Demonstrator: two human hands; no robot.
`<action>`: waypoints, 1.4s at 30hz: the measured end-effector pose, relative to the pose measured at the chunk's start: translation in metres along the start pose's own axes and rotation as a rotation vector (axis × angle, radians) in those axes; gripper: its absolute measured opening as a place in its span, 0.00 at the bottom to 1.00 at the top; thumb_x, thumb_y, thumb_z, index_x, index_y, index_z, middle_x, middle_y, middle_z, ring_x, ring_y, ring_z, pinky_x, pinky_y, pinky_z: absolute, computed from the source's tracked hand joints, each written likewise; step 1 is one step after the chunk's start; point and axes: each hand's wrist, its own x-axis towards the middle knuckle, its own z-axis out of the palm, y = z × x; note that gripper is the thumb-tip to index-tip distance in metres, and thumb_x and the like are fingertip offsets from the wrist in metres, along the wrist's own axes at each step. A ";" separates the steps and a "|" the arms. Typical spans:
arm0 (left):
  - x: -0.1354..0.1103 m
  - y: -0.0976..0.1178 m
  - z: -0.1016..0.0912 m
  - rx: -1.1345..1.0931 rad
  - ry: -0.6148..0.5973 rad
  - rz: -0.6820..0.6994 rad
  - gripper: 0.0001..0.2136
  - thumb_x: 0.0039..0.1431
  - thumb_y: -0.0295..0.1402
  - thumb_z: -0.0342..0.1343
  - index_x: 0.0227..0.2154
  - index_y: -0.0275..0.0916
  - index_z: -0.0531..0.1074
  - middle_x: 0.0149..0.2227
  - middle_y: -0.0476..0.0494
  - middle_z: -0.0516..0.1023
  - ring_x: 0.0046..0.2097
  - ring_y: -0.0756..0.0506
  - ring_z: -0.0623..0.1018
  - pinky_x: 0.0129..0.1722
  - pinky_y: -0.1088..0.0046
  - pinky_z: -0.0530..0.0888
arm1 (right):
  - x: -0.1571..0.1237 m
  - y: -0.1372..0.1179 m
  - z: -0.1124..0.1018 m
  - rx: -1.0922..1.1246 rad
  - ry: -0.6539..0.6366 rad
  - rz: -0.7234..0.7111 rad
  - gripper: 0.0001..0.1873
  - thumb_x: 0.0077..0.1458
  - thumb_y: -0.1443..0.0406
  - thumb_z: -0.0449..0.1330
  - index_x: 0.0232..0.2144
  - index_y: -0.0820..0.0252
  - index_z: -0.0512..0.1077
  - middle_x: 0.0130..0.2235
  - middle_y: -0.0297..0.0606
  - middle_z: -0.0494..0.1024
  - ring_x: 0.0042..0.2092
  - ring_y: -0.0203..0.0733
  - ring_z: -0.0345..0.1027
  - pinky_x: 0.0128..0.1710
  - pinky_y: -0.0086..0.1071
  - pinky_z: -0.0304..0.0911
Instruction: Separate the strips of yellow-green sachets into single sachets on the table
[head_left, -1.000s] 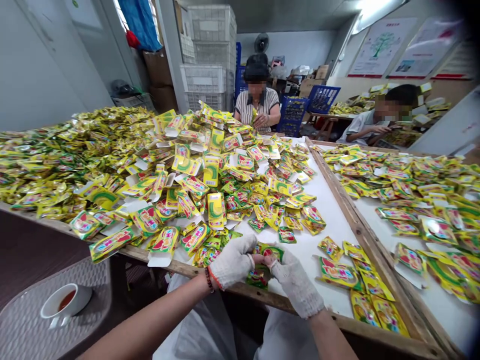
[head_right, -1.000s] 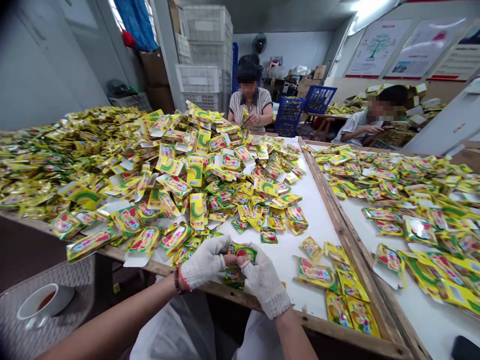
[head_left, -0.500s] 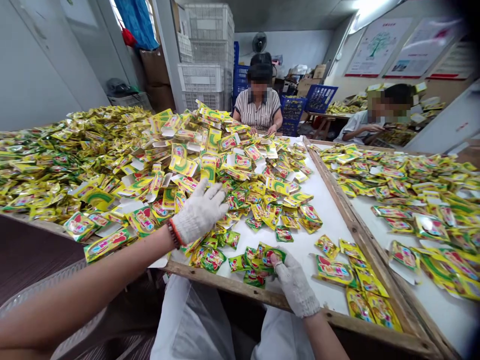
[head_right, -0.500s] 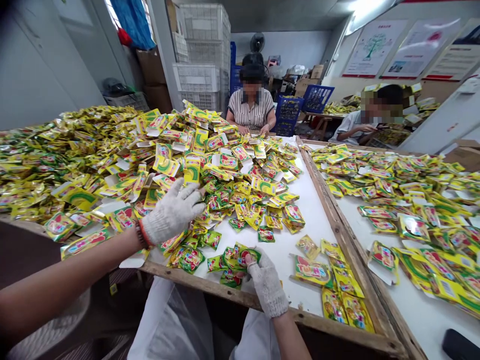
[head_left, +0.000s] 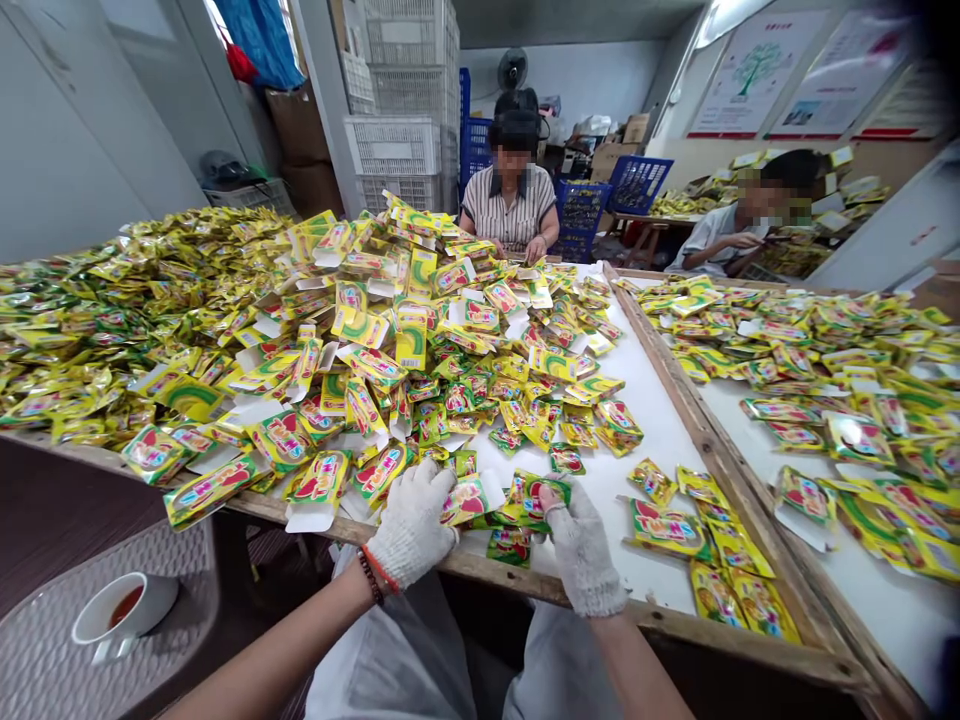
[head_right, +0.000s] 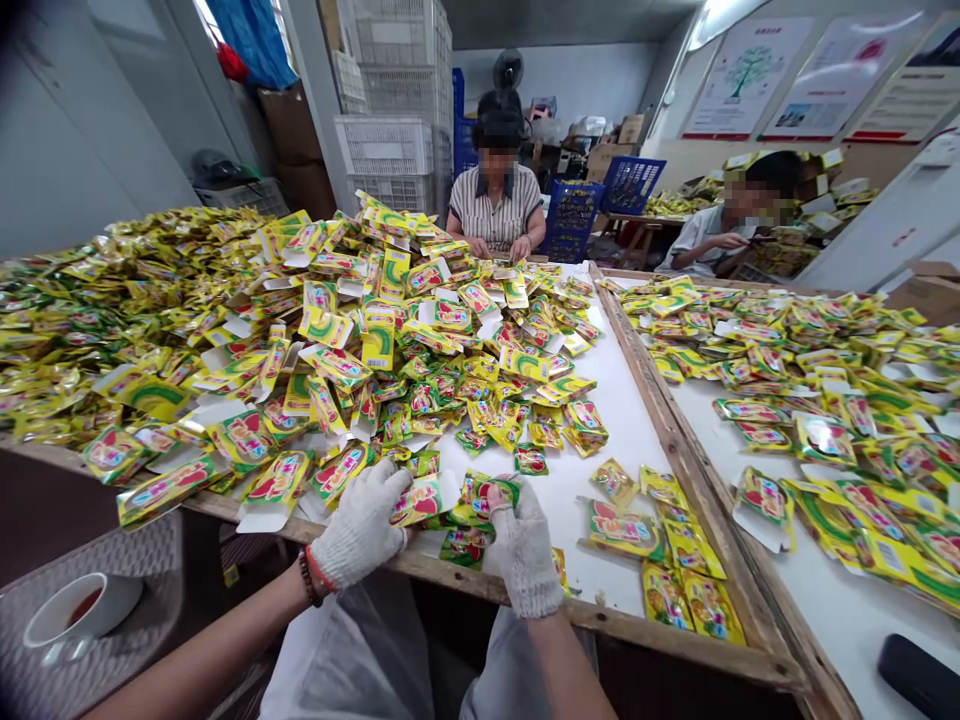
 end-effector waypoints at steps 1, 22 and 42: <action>0.000 0.002 -0.001 -0.025 -0.008 0.015 0.25 0.41 0.34 0.60 0.46 0.41 0.65 0.47 0.40 0.66 0.47 0.37 0.69 0.45 0.62 0.67 | 0.002 -0.002 0.003 -0.015 0.028 0.001 0.20 0.57 0.51 0.49 0.41 0.58 0.69 0.35 0.40 0.77 0.32 0.43 0.69 0.28 0.33 0.65; -0.003 0.027 0.010 -0.297 0.071 0.215 0.23 0.44 0.31 0.58 0.46 0.39 0.63 0.50 0.38 0.65 0.52 0.38 0.67 0.52 0.60 0.68 | -0.007 -0.014 -0.008 -0.619 0.114 -0.245 0.13 0.58 0.61 0.52 0.38 0.63 0.71 0.37 0.46 0.77 0.39 0.48 0.71 0.40 0.37 0.65; -0.003 0.039 0.007 -0.267 0.007 0.306 0.29 0.38 0.24 0.52 0.50 0.40 0.63 0.48 0.41 0.65 0.51 0.38 0.65 0.51 0.60 0.67 | -0.025 -0.034 -0.025 0.131 -0.474 0.298 0.18 0.53 0.50 0.55 0.31 0.60 0.68 0.15 0.31 0.71 0.15 0.32 0.56 0.17 0.25 0.49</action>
